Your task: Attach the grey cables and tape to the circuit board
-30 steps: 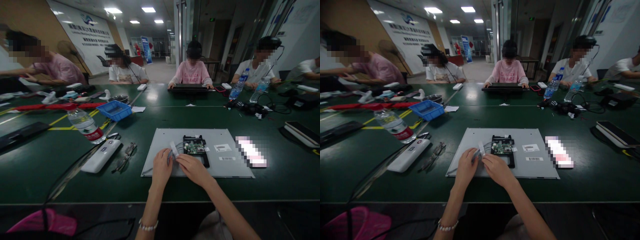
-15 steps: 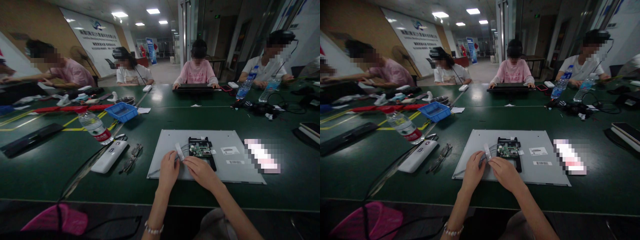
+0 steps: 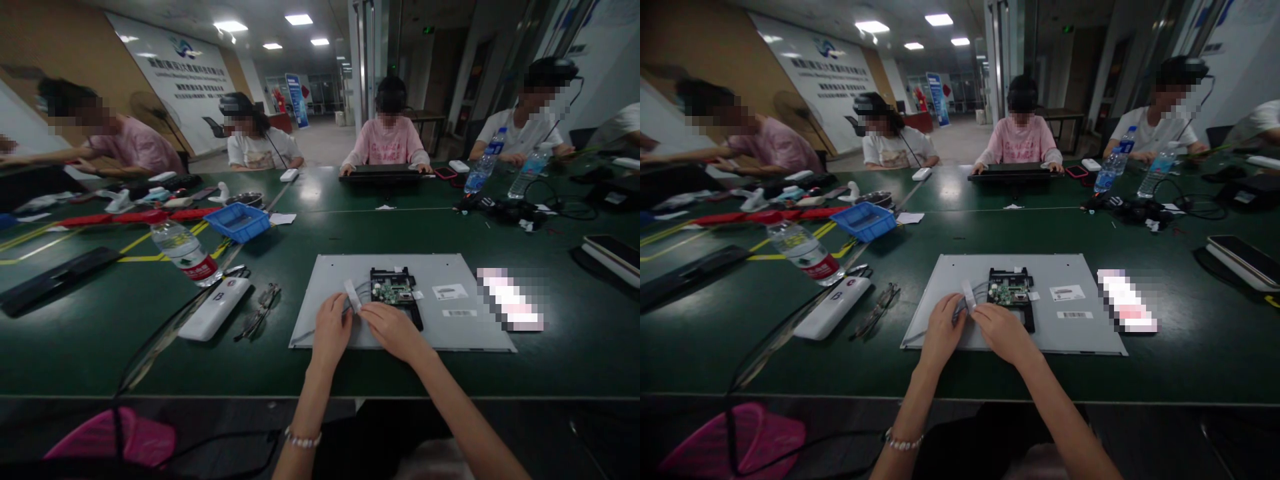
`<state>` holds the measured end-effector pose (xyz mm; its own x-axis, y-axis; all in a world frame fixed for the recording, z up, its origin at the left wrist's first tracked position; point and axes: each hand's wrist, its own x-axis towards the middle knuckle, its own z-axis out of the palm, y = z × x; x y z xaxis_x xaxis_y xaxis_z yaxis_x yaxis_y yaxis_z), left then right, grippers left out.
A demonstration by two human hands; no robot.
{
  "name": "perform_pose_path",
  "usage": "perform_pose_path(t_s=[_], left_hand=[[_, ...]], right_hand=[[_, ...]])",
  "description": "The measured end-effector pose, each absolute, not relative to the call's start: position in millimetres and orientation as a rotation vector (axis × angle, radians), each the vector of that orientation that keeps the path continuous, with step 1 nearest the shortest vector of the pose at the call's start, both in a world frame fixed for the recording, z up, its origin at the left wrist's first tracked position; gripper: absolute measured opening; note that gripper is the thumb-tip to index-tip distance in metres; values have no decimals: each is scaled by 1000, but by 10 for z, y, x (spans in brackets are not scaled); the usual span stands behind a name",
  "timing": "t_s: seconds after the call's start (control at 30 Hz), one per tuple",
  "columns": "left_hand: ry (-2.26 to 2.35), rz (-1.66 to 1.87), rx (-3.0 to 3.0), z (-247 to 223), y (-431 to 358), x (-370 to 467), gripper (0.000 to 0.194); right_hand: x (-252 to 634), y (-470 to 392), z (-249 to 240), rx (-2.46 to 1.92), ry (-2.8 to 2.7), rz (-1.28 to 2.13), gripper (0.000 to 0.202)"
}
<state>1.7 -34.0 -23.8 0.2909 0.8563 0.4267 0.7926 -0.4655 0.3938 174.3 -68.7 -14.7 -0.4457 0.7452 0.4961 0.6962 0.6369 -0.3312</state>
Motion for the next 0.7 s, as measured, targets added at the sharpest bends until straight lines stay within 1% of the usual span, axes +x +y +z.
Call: perform_pose_path(t_s=[0.3,0.47,0.6,0.7], left_hand=[[1572,887,2451,-153,-243,-24,34],[1448,676,2554,-158,-17,21,40],[1482,533,2556,-247,78,39,38],[1502,482,2558,-260,62,40,38]], right_hand=[[1654,-636,-214,-1153,-2219,81,38],[1560,-595,-241,-1178,-2282,7,35],[1533,-606,-236,-1197,-2299,32,33],[1515,-633,-232,-1213,-2289,67,36]])
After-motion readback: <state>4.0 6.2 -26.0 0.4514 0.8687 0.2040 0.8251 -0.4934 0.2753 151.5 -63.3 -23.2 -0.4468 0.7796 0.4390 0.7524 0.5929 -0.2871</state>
